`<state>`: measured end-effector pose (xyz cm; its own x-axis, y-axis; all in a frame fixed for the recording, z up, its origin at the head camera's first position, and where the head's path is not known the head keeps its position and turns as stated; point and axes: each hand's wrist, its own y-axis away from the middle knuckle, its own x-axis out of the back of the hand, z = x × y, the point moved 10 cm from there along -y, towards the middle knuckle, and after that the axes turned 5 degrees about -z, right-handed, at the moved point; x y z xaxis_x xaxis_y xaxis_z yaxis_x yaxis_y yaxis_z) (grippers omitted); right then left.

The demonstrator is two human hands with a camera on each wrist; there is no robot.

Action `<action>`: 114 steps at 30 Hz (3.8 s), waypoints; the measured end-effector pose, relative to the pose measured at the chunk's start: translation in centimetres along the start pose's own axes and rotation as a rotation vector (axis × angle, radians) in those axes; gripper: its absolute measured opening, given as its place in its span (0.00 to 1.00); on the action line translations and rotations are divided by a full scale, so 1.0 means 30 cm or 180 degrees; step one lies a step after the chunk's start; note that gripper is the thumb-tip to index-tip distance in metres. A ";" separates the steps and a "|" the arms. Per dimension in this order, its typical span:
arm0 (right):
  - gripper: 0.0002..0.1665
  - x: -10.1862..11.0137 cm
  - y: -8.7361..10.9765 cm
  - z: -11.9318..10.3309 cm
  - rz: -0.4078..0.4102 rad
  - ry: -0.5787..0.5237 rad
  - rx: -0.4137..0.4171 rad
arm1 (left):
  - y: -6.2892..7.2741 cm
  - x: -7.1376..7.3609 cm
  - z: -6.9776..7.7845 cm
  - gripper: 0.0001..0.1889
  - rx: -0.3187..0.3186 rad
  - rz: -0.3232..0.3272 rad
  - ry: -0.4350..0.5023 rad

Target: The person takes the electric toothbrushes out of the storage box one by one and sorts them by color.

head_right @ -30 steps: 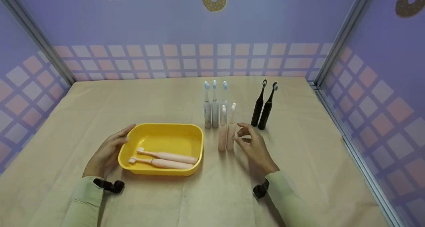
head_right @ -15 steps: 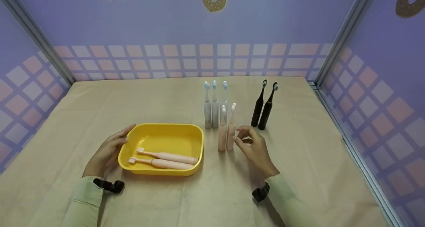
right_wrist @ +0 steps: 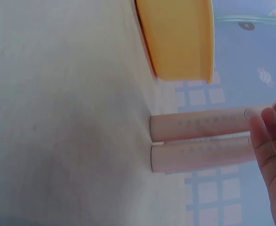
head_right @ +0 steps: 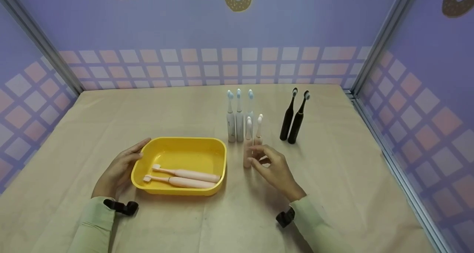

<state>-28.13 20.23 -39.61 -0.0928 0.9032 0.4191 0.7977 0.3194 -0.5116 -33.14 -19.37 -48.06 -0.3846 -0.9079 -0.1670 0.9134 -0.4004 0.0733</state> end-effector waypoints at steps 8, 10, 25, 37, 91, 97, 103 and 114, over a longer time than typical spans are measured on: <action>0.19 -0.050 -0.012 -0.038 -0.0209 0.0147 0.0024 | 0.002 -0.005 0.002 0.31 -0.0005 -0.0035 0.0064; 0.21 -0.061 -0.015 -0.048 -0.0286 0.0163 0.0045 | 0.003 -0.006 0.001 0.30 -0.0003 -0.0031 0.0093; 0.19 -0.164 -0.068 -0.129 -0.0836 0.0195 0.0145 | 0.005 0.000 -0.009 0.31 0.0074 0.0050 0.0104; 0.20 -0.247 -0.114 -0.162 -0.1178 0.0105 0.0087 | 0.004 -0.006 -0.002 0.30 0.0033 -0.0012 0.0090; 0.20 -0.614 -0.267 -0.114 -0.2888 0.1175 -0.0924 | 0.002 -0.007 0.003 0.31 0.0047 -0.0014 0.0059; 0.20 -0.640 -0.268 -0.081 -0.3104 0.1324 -0.1088 | 0.001 -0.004 0.005 0.30 0.0038 0.0021 -0.0034; 0.20 -0.667 -0.280 -0.043 -0.3311 0.1451 -0.1197 | 0.000 -0.004 0.004 0.30 0.0061 0.0016 -0.0009; 0.21 -0.684 -0.239 0.005 -0.3688 0.1391 -0.1603 | 0.002 -0.012 0.002 0.30 0.0038 -0.0039 0.0023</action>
<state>-32.03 -0.57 -44.65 -0.7395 -0.0108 0.6731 0.5292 0.6087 0.5912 -32.97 -19.07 -47.94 -0.3947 -0.9020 -0.1751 0.9070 -0.4129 0.0829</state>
